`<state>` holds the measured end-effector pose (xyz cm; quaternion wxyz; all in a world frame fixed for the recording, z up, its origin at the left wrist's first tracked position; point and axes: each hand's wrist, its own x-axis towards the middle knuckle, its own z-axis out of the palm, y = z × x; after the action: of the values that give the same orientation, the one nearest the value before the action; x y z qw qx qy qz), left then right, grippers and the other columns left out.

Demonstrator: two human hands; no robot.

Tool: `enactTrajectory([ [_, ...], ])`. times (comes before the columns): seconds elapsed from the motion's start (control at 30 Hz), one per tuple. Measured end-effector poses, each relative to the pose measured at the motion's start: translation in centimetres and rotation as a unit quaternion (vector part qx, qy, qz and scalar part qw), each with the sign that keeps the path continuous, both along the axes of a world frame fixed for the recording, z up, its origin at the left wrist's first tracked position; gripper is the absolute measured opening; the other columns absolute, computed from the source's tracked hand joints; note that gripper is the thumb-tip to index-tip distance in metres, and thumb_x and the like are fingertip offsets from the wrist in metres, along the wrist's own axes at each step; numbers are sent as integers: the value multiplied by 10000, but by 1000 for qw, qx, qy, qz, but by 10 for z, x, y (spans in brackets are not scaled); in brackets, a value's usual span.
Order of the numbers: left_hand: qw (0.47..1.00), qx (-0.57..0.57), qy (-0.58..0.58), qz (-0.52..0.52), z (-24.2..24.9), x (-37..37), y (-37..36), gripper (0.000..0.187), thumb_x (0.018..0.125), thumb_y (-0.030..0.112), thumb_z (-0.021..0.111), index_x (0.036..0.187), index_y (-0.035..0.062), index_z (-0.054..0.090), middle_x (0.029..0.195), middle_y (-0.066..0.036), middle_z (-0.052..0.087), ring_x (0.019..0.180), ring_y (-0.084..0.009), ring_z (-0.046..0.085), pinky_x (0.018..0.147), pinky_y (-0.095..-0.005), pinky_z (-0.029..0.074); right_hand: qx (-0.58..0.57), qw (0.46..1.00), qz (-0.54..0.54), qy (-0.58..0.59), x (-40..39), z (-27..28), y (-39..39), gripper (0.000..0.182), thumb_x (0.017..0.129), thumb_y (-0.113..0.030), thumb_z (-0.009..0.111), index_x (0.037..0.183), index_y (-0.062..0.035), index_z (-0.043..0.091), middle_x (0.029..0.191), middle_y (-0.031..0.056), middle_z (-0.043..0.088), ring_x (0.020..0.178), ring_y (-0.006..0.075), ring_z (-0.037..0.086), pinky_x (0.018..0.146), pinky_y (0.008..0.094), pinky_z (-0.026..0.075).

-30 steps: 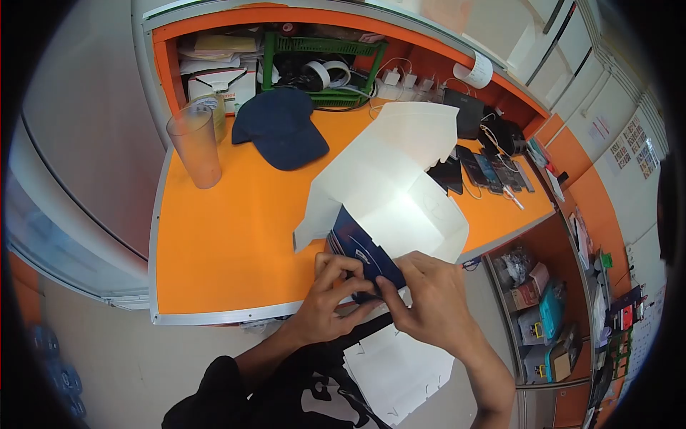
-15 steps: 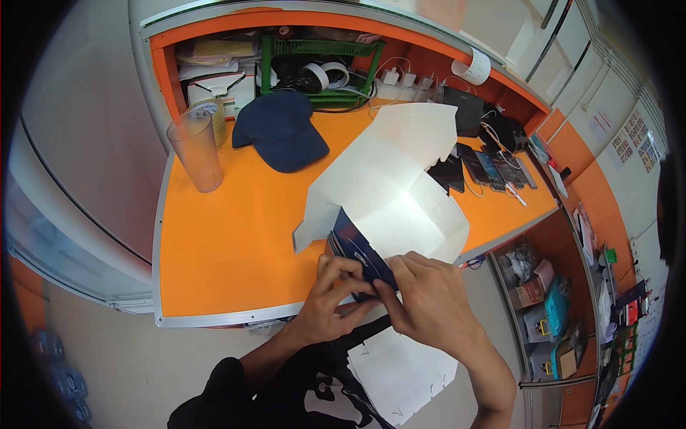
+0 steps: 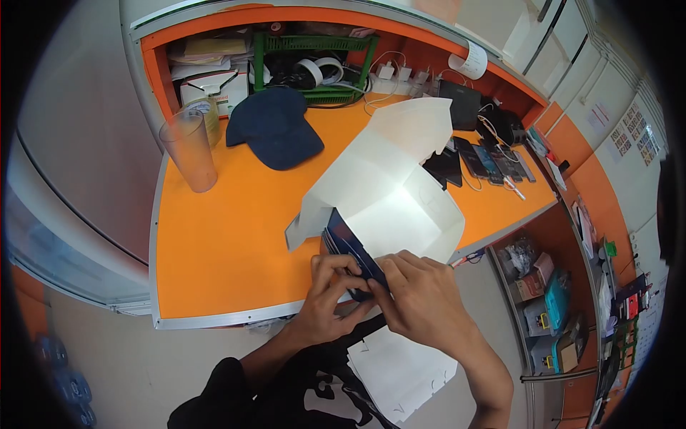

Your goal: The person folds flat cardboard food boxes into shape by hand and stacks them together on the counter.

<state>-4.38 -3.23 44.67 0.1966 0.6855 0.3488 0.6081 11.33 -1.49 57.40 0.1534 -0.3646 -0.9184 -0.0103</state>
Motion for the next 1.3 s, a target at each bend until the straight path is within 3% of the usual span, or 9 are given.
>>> enactTrajectory([
  [0.27,998,31,-57,6,-14,-1,1,652,709,102,890,1246,33,528,1283,-164,445,1189,-316,438,939,-408,422,-144,983,-3,-110,-3,34,13,323,957,-274,643,1057,29,595,857,155,668,811,336,667,678,433,515],
  [0.37,999,15,16,48,-8,0,-6,702,735,170,890,1294,27,490,1342,-188,409,1223,-352,414,997,-445,379,-109,989,-58,83,-28,41,27,448,983,-346,619,1158,66,597,897,229,700,816,379,687,702,447,533],
  [0.47,992,7,64,108,-6,6,-5,736,746,275,897,1304,26,487,1392,-210,372,1271,-398,373,1050,-507,320,-185,977,-95,50,-52,35,44,376,992,-306,603,1030,66,639,708,241,660,691,418,670,645,460,529],
  [0.5,990,14,83,110,-7,7,-5,755,742,296,901,1309,26,482,1398,-220,364,1286,-406,363,1052,-513,321,-126,988,-60,64,-54,22,50,348,996,-249,584,881,75,641,584,241,602,596,448,637,581,465,523],
  [0.6,987,17,109,120,-12,8,-4,793,726,339,913,1309,30,474,1400,-247,352,1308,-427,354,1050,-529,334,-116,990,-54,54,-60,2,57,326,980,-199,583,808,76,617,588,243,601,590,438,640,555,461,525],
  [1.0,988,36,104,109,-6,12,-3,752,699,237,929,1245,13,464,1358,-280,354,1261,-434,382,1012,-514,373,-129,989,-14,71,-53,-13,56,261,929,-149,626,780,65,637,643,252,625,604,421,657,584,468,541],
  [1.07,984,21,117,134,-6,11,-3,751,689,202,923,1247,16,457,1355,-269,349,1275,-425,357,1019,-503,372,-168,981,-54,75,-40,5,59,303,960,-208,633,806,52,656,678,232,649,642,403,670,612,456,538],
  [1.2,986,31,111,123,-9,5,-2,849,705,207,878,1357,51,357,1386,-243,308,1354,-437,291,1081,-563,305,-13,966,-96,240,26,47,91,372,970,-295,647,849,56,671,745,228,671,692,374,669,627,427,519],
  [1.3,975,70,153,144,16,6,-6,870,736,300,858,1399,74,343,1448,-275,269,1403,-463,259,1126,-601,254,-17,968,-181,172,59,43,117,368,978,-311,614,885,34,701,755,262,672,775,418,690,755,472,541],
])
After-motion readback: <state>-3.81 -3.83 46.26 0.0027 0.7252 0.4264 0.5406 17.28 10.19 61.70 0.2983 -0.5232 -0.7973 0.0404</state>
